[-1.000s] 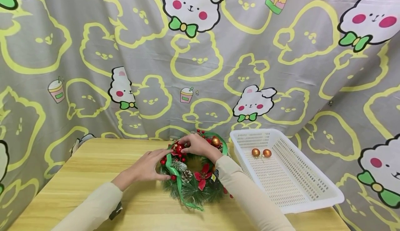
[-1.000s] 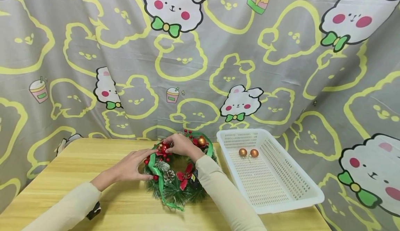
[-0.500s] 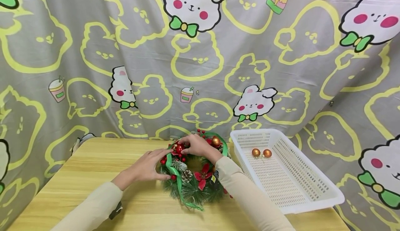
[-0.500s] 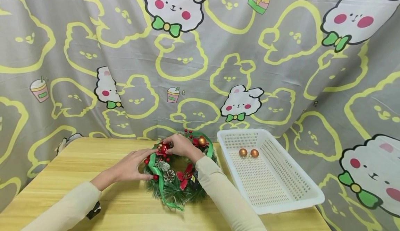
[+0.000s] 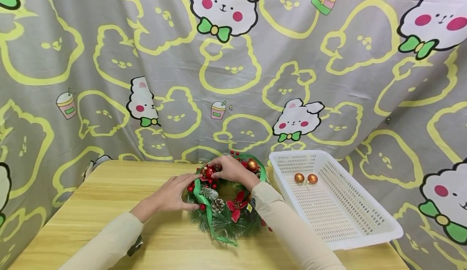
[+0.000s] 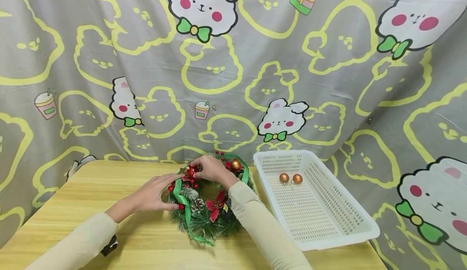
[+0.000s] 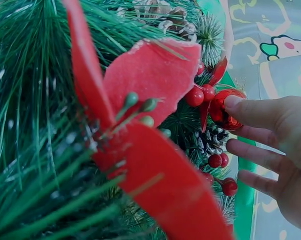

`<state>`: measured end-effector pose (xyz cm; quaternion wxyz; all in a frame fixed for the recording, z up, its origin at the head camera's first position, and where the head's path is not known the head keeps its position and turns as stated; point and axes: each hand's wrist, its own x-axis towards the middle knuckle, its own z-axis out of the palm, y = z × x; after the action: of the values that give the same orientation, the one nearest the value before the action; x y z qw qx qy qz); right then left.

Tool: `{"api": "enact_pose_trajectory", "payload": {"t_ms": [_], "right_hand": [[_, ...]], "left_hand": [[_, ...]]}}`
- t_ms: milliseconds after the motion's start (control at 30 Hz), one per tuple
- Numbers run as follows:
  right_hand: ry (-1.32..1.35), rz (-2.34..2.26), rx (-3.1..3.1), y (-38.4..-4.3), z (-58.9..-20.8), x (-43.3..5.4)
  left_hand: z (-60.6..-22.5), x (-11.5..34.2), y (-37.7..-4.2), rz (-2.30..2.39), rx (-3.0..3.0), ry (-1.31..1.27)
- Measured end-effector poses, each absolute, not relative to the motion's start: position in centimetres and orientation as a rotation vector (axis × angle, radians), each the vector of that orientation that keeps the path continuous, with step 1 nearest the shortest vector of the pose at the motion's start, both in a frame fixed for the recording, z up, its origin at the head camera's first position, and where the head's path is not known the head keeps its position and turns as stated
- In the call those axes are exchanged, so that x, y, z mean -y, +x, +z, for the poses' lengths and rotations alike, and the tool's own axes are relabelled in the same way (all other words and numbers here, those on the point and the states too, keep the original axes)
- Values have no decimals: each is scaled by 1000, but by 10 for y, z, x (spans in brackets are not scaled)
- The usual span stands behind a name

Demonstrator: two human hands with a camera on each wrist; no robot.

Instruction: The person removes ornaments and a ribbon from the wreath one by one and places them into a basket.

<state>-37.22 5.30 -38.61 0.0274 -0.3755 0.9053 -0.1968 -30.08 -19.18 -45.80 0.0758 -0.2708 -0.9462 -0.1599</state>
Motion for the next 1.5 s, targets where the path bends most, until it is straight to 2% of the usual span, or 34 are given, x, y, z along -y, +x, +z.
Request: {"api": "enact_pose_trajectory", "payload": {"t_ms": [1500], "right_hand": [[-1170,-498,-2726,-364,-345,-70]], "left_hand": [[-457,193,-301,-508,2818,-830]]}}
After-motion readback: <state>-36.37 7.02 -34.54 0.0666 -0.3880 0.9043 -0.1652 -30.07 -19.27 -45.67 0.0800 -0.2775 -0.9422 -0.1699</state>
